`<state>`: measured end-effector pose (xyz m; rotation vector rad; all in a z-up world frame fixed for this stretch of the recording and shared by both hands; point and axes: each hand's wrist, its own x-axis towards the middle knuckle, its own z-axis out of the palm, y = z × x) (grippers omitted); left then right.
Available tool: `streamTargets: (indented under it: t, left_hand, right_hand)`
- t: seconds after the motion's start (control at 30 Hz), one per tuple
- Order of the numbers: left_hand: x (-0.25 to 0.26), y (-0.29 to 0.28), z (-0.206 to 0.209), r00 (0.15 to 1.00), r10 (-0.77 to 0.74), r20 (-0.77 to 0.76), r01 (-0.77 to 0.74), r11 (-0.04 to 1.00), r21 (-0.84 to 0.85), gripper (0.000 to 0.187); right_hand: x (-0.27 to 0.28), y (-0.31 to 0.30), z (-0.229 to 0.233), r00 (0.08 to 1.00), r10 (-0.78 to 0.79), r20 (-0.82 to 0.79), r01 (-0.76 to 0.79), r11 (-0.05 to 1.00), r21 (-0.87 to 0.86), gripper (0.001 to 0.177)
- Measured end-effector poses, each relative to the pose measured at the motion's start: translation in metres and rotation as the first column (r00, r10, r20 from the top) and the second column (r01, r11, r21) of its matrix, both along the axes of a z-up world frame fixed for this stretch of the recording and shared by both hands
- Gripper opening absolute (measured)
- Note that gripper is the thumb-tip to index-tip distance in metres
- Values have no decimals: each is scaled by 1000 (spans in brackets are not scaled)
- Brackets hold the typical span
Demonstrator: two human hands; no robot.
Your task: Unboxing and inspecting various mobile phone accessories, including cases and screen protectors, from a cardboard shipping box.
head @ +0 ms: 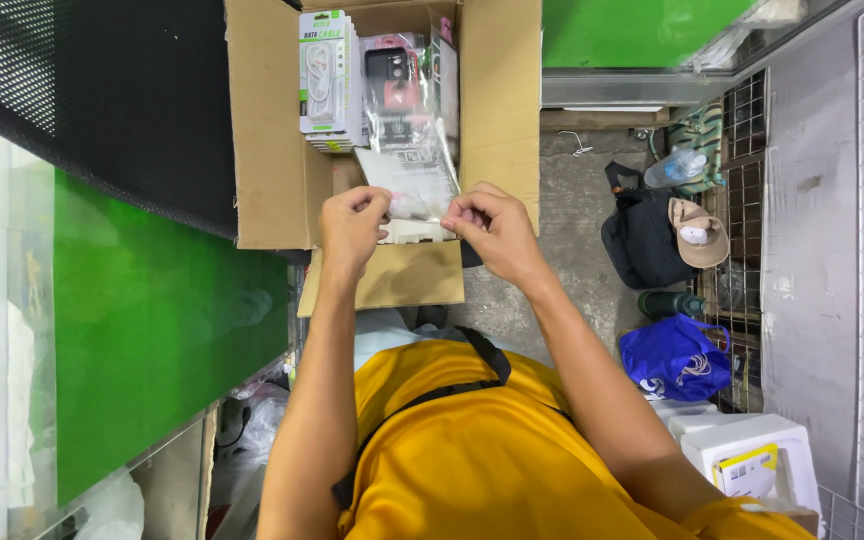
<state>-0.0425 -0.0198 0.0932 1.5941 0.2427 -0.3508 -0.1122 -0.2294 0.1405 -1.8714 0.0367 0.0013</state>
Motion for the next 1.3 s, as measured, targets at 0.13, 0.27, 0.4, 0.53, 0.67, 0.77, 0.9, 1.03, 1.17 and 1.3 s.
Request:
streamTargets:
  t: [0.13,0.27,0.4,0.53,0.67,0.77,0.9,1.03,1.17,1.3]
  left_hand:
    - [0,-2,30,992,-23,121,15,998,62,15]
    - [14,-5,40,977,3,213,-25,995,97,15]
    - [19,-4,29,975,-21,221,14,999,33,16]
    - [20,-9,25,987,-40,157,47,998,-43,16]
    - [17,-15,29,988,-54,145,58,998,-19,18]
    - [16,-18,32,991,-63,116,65,998,-15,20]
    - [14,-21,28,994,-73,86,77,996,-51,23]
    - [12,-20,21,995,-83,51,85,996,-38,24]
    - [13,-19,22,997,-77,11,78,997,-20,32]
    - [14,-9,28,999,-24,-25,28,977,212,43]
  right_hand:
    - [-3,0,13,998,25,60,-23,999,-36,12]
    - [-2,-1,38,962,142,231,-107,982,-158,16]
    - [-6,-7,44,911,315,264,-220,916,-336,16]
    - [-2,-5,26,986,143,87,-115,954,-276,16]
    - [6,0,29,964,145,224,-42,912,-408,25]
    - [9,3,27,930,183,318,-11,880,-474,24]
    - [10,3,17,911,201,361,4,869,-495,15]
    - [9,5,19,918,190,349,6,872,-490,14]
    - [10,6,19,900,188,392,33,870,-493,17]
    - [12,4,7,938,115,327,52,886,-460,15]
